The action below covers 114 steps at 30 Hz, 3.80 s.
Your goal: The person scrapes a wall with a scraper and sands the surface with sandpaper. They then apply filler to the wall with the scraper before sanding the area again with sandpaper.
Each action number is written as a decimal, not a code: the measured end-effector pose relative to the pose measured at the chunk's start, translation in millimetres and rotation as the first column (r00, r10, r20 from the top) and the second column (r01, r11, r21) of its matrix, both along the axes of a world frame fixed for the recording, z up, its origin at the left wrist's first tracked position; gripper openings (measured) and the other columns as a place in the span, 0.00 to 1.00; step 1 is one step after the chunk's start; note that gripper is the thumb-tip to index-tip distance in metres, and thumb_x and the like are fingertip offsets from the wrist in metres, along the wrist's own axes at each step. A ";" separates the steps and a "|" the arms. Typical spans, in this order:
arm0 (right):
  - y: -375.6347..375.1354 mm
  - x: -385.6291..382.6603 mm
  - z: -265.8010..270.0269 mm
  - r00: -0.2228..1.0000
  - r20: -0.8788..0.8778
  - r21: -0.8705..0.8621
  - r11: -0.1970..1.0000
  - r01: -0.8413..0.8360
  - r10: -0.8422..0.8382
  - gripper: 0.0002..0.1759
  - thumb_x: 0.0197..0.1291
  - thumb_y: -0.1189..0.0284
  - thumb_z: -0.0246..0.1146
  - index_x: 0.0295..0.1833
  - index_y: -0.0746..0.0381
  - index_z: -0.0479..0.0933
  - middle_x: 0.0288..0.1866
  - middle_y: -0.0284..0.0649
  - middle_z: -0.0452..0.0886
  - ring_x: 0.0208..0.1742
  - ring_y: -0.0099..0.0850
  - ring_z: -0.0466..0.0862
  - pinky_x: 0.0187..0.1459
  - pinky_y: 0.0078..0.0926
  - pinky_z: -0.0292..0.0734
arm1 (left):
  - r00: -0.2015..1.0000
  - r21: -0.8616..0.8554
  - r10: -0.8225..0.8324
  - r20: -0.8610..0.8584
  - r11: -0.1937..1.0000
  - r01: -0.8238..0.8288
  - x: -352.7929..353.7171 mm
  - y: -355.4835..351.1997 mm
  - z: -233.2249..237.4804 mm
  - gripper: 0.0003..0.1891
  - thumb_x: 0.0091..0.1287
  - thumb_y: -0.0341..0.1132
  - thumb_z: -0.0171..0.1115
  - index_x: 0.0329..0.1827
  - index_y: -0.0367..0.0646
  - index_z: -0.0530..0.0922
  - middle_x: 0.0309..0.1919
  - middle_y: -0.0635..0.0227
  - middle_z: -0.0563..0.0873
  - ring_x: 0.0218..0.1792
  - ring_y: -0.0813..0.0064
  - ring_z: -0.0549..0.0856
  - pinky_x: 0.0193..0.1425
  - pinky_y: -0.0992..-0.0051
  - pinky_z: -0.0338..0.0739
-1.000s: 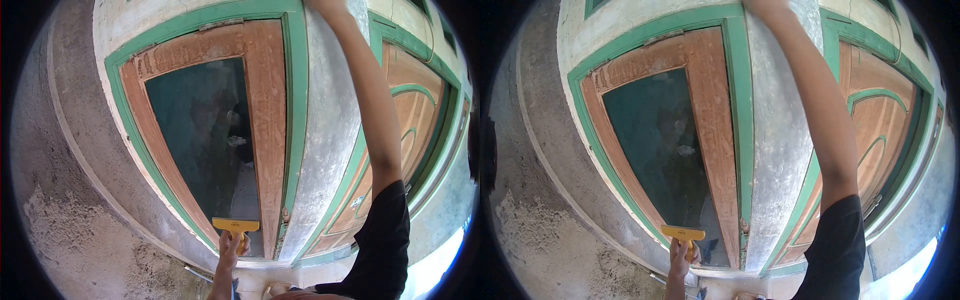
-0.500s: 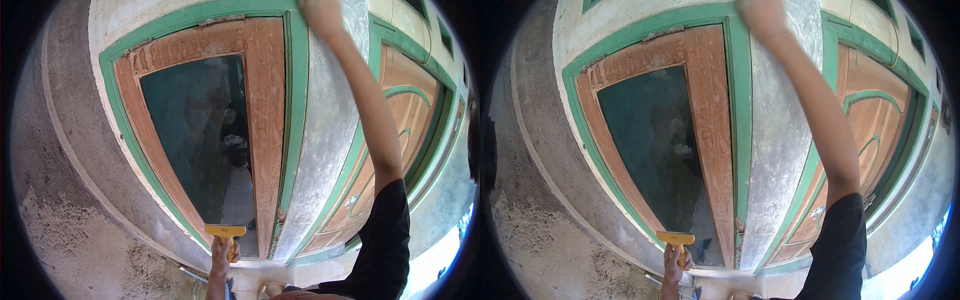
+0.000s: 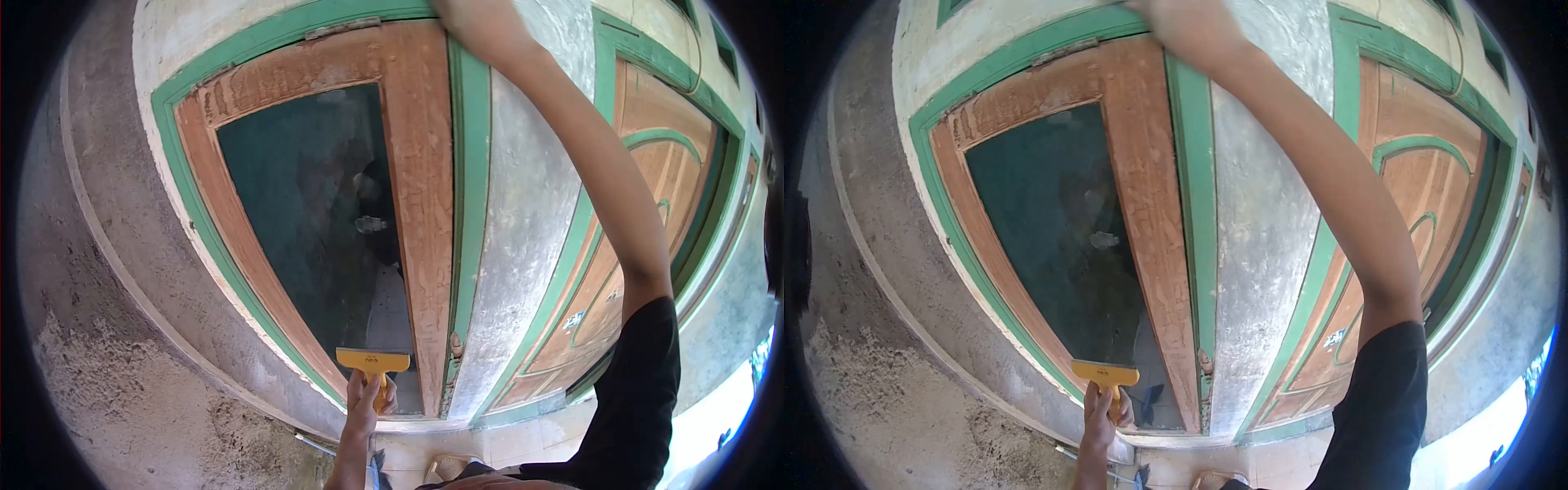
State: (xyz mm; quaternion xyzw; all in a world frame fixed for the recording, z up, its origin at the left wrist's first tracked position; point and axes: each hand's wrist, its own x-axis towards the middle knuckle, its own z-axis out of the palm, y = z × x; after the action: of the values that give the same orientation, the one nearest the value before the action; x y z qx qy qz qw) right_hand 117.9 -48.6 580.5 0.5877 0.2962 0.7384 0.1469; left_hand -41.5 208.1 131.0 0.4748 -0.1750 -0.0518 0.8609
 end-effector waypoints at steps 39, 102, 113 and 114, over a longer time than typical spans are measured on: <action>-116.9 -37.4 -145.3 0.988 -0.088 0.245 0.959 0.146 -0.128 0.20 0.58 0.75 0.64 0.58 0.58 0.79 0.71 0.39 0.71 0.73 0.36 0.69 0.76 0.44 0.60 | 0.984 0.097 -0.072 -0.165 0.991 0.089 3.9 -50.1 -19.9 0.16 0.75 0.47 0.54 0.52 0.46 0.64 0.21 0.68 0.75 0.12 0.81 0.69 0.16 0.81 0.63; -116.0 -33.4 -165.3 0.989 -0.138 0.230 0.973 -0.022 0.055 0.23 0.56 0.80 0.63 0.59 0.70 0.77 0.69 0.48 0.72 0.70 0.43 0.72 0.73 0.42 0.65 | 0.968 -0.027 0.131 -0.214 0.990 -0.139 2.0 -44.2 -41.4 0.14 0.76 0.46 0.51 0.56 0.50 0.64 0.22 0.71 0.72 0.13 0.80 0.69 0.15 0.81 0.63; -110.0 -98.4 -491.5 0.184 -0.969 0.100 0.942 -0.319 0.165 0.22 0.60 0.77 0.60 0.61 0.63 0.74 0.64 0.47 0.76 0.68 0.42 0.74 0.75 0.45 0.63 | 0.967 -0.055 -0.004 -0.255 0.998 -0.010 0.1 -53.4 -49.5 0.13 0.75 0.42 0.51 0.55 0.45 0.66 0.27 0.67 0.77 0.13 0.76 0.75 0.15 0.77 0.69; -112.4 -109.2 -489.7 0.129 -0.979 0.117 0.952 -0.283 0.159 0.19 0.60 0.78 0.60 0.59 0.63 0.76 0.62 0.48 0.77 0.67 0.43 0.74 0.74 0.45 0.64 | 0.967 -0.065 -0.002 -0.253 0.998 -0.015 1.1 -59.8 -48.9 0.13 0.75 0.42 0.51 0.55 0.45 0.66 0.27 0.67 0.77 0.13 0.76 0.75 0.15 0.77 0.69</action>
State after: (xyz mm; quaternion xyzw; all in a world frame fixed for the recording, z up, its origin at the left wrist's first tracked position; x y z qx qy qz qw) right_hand 8.7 -161.0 90.8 0.8648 0.4390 0.1831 -0.1607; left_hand -40.4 148.2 82.2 0.4361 -0.0637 -0.1034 0.8917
